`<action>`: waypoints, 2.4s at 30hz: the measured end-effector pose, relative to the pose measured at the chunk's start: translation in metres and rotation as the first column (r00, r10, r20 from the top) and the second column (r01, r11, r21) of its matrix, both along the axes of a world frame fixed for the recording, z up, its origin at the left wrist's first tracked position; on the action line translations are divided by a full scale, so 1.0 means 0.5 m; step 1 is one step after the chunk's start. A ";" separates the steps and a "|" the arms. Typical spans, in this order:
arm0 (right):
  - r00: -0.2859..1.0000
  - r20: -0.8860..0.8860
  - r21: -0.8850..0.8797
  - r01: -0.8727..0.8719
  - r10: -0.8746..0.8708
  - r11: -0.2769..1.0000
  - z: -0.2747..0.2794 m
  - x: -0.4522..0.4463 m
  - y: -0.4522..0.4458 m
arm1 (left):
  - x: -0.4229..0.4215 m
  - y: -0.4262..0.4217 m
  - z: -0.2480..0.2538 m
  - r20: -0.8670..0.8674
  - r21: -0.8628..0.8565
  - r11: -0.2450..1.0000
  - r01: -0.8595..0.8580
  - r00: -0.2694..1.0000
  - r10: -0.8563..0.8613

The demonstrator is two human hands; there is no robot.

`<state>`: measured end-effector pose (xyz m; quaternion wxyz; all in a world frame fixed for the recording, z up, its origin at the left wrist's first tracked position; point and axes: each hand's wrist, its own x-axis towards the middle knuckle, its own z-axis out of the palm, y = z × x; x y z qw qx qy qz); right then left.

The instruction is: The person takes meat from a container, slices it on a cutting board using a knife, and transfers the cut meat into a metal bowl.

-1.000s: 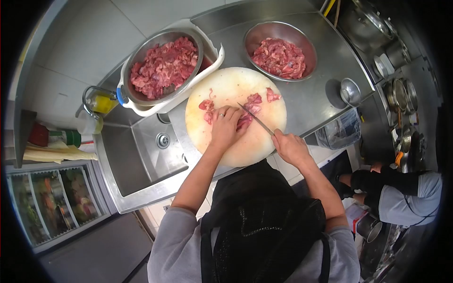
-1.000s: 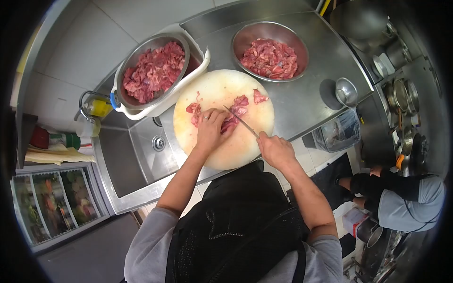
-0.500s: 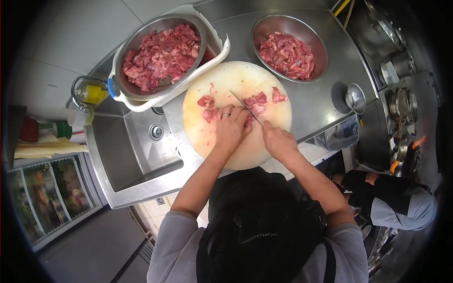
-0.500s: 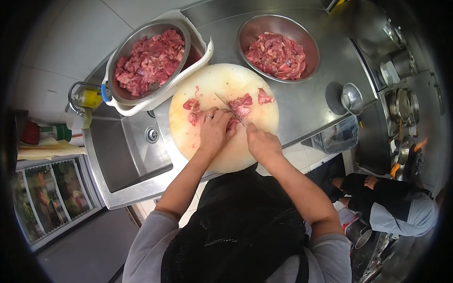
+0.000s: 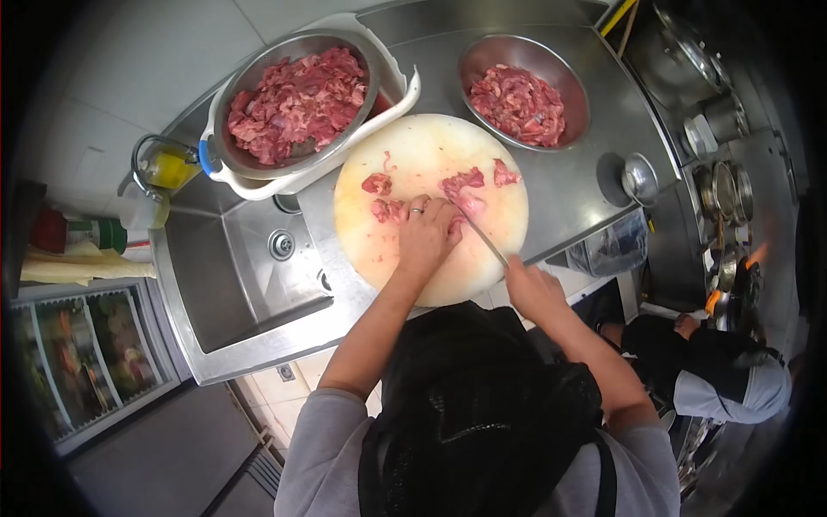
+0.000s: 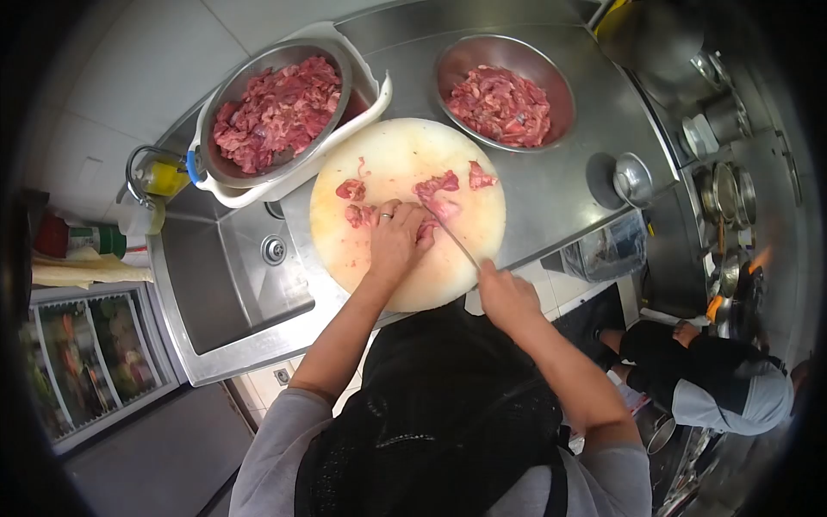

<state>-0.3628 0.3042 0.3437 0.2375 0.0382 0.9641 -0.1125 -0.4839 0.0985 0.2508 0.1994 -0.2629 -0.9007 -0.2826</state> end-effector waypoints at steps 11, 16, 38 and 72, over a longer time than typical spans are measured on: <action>0.999 0.013 -0.055 0.031 -0.030 0.998 0.010 0.011 0.013 | 0.008 0.002 -0.005 0.022 -0.015 1.000 -0.010 1.000 0.011; 0.988 0.125 -0.029 0.091 -0.087 0.995 0.035 0.086 0.053 | 0.014 -0.009 0.024 0.071 0.047 0.998 -0.050 0.996 0.047; 0.992 -0.124 -0.109 0.017 -0.031 0.994 0.047 0.022 -0.018 | 0.049 -0.090 0.041 0.188 0.067 0.997 0.044 0.981 -0.056; 1.000 -0.010 -0.117 -0.014 0.013 0.993 -0.013 -0.078 -0.084 | 0.009 -0.058 0.018 0.101 0.026 1.000 0.010 0.995 -0.013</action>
